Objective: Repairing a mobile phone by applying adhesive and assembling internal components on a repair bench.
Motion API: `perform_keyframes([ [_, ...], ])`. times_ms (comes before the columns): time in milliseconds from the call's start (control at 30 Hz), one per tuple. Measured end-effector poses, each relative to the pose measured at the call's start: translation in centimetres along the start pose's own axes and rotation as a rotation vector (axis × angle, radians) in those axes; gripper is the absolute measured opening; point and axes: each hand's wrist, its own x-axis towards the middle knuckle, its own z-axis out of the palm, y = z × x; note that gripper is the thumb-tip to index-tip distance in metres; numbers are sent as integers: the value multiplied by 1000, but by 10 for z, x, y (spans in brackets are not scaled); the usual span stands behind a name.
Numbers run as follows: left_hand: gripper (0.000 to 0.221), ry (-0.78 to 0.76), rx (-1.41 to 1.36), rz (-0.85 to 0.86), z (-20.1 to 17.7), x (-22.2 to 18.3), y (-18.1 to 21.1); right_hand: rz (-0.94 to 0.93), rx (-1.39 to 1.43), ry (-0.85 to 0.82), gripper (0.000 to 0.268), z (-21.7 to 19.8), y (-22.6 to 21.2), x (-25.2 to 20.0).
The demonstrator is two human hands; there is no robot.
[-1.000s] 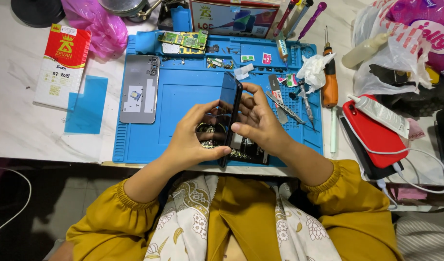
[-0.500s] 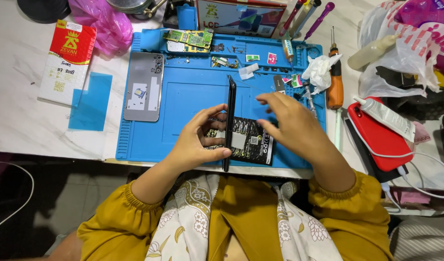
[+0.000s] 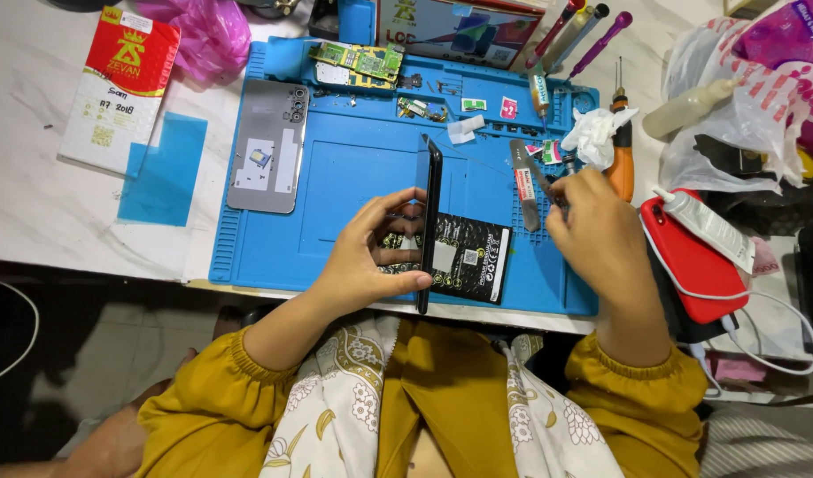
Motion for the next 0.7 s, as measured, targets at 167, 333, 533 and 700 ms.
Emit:
perform_keyframes([
  [167, 101, 32, 3, 37, 3, -2, -1, 21, 478, 217, 16, -5, -8, -8],
  [333, 102, 67, 3, 65, 5, -5, -4, -197, 763, 359, 32, -4, -66, -18],
  [533, 104, 117, 69, 122, 11, -8, -2, -112, 893, 225, 11, 11, -117, -30],
  [700, 104, 113, 112, 162, 15, -11, 4, -68, 921, 261, 23, 21, -119, -36],
])
